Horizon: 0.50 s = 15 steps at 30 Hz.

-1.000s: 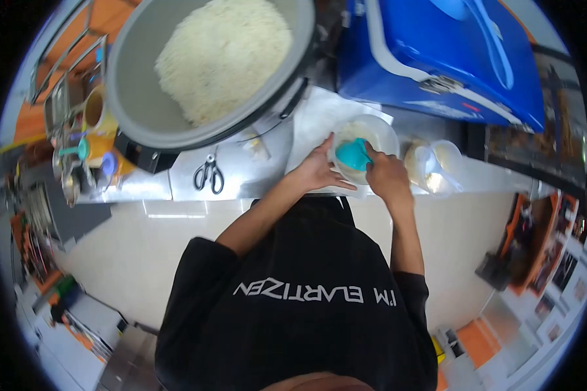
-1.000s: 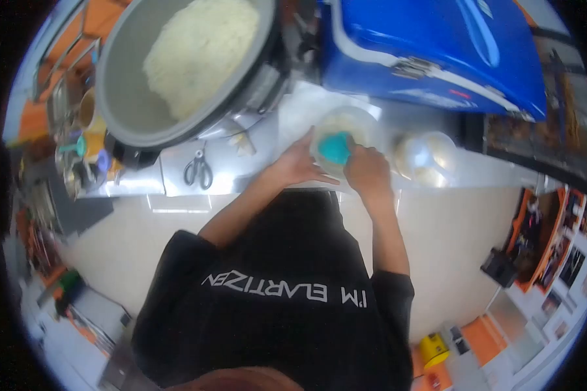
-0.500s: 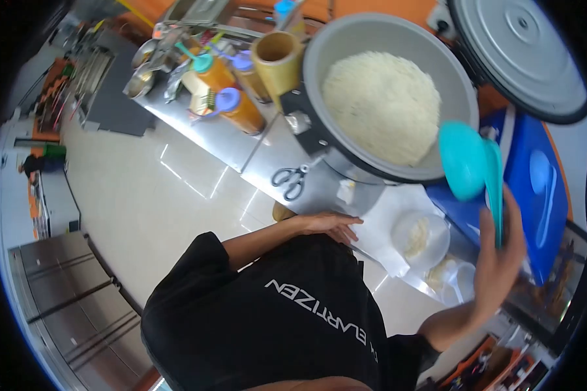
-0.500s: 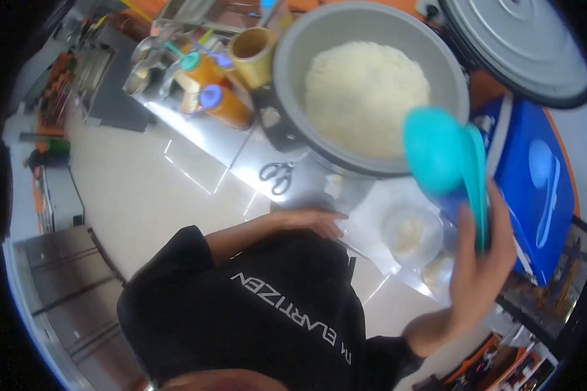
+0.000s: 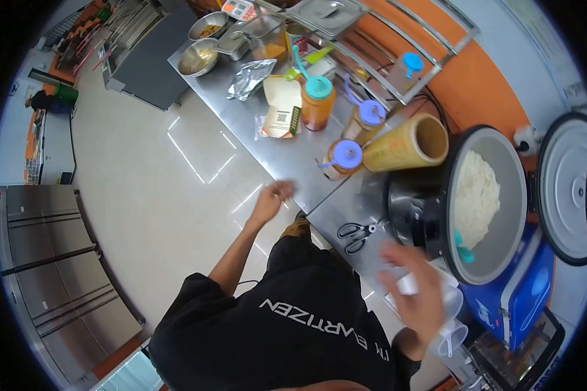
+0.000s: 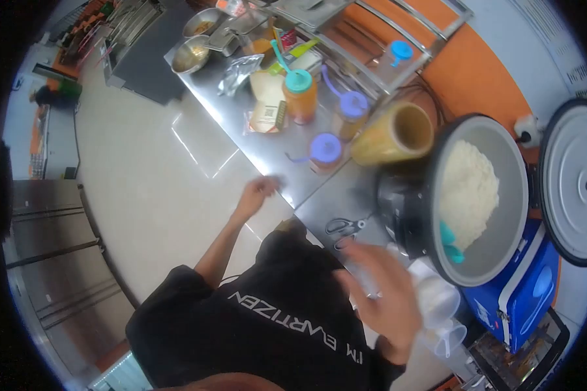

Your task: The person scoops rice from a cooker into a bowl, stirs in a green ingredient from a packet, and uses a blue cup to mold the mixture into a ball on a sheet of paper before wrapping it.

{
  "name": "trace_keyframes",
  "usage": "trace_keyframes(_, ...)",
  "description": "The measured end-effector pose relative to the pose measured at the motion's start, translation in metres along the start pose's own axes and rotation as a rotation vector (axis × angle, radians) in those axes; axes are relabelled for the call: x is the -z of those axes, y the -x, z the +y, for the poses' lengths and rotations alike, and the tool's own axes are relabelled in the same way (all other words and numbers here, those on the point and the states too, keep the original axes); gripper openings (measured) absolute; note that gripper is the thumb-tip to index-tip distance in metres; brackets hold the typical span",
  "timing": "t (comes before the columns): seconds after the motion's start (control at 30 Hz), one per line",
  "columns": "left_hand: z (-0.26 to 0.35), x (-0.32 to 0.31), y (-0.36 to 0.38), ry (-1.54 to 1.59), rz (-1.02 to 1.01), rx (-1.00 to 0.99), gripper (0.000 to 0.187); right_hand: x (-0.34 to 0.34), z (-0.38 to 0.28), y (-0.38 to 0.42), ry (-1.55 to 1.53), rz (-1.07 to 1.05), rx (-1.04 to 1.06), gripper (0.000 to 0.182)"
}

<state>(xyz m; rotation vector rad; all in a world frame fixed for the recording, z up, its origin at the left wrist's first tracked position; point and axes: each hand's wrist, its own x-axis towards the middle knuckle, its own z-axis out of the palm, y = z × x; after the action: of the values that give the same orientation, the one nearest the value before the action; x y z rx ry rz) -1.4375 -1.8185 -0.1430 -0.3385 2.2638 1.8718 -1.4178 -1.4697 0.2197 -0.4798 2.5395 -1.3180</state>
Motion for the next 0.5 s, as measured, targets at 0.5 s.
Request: trace_keyframes(0.5,0.196,0.116,-0.315,-0.351,0.148,-0.322,0.063,-0.157,0.091,-0.036,0.239,-0.412,-0.454,0.060)
